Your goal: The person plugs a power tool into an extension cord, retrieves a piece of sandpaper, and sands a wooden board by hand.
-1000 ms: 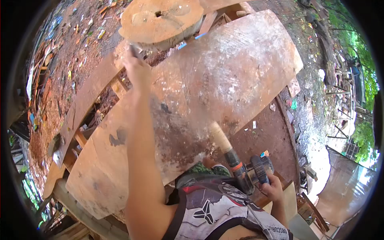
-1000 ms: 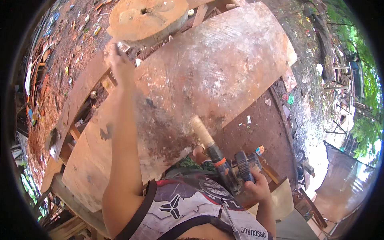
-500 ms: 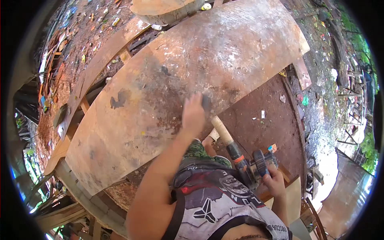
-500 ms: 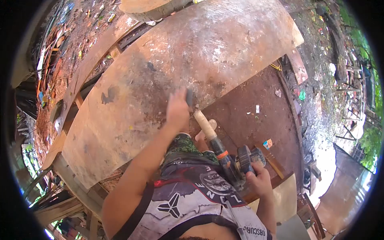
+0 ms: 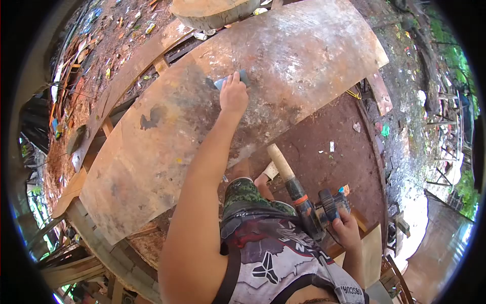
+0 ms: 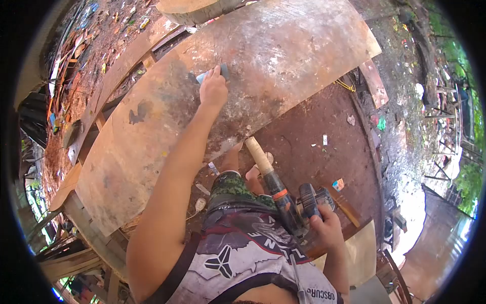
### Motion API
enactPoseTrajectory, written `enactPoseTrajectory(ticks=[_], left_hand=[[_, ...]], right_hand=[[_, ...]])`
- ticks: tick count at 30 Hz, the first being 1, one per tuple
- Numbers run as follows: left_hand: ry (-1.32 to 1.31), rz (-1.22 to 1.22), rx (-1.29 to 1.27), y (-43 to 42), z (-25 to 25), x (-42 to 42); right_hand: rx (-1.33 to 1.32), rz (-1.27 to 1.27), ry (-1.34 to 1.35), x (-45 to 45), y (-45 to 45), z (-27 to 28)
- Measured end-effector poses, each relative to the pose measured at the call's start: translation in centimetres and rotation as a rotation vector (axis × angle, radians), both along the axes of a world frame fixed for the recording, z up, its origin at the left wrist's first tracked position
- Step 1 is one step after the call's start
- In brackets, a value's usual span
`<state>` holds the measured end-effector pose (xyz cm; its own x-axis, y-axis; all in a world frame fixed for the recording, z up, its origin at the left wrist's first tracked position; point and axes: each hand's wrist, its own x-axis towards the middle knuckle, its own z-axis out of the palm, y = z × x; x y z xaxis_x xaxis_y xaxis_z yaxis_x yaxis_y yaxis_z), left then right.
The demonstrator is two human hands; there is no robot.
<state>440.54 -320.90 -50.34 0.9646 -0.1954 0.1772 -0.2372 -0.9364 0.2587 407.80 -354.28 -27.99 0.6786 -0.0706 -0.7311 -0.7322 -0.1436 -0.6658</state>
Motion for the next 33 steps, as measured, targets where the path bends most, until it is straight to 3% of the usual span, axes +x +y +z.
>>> enactPoseTrajectory(ticks=[4, 7, 8, 11, 13, 15, 22, 24, 26, 27, 30, 33], left_hand=[[-0.098, -0.109, -0.031, -1.4, -1.2, -8.2], [-0.038, 0.012, -0.048, 0.3, -1.0, -1.8], [0.161, 0.067, -0.026, 0.5, 2.3, 2.0], [0.142, 0.013, 0.010, 1.2, 0.5, 7.2], [0.199, 0.062, 0.014, -0.2, 2.0, 1.8], [-0.031, -0.126, -0.010, -0.4, 0.8, -4.0], [0.114, 0.059, -0.043, 0.7, 1.3, 12.1], [0.109, 0.053, 0.008, 0.7, 0.7, 10.1], [-0.152, -0.069, 0.020, 0.0, -1.6, 4.8], [-0.153, -0.067, 0.018, 0.2, -1.2, 5.8], [0.180, 0.066, -0.065, 2.4, 2.0, 13.1], [0.120, 0.095, 0.044, 3.9, -1.5, 20.8]], right_hand=[[0.048, -0.044, 0.032, -0.2, -0.2, 0.2], [0.016, -0.049, 0.030, 1.1, 1.0, 0.9], [0.000, -0.039, 0.045, 1.8, 1.2, 1.2], [0.005, -0.023, 0.039, 2.8, 1.8, 1.8], [-0.013, -0.023, 0.041, 2.5, 1.6, 1.9], [-0.023, -0.022, 0.046, 3.1, 1.8, 2.0], [-0.128, -0.032, 0.056, 5.3, 3.3, 3.0], [-0.120, -0.010, 0.054, 5.0, 3.1, 3.1], [-0.081, -0.095, 0.097, 4.4, 2.9, 2.8], [-0.084, -0.094, 0.096, 4.6, 2.9, 2.8], [-0.124, -0.094, 0.087, 4.8, 3.5, 2.9], [-0.114, -0.138, 0.140, 4.8, 4.0, 2.8]])
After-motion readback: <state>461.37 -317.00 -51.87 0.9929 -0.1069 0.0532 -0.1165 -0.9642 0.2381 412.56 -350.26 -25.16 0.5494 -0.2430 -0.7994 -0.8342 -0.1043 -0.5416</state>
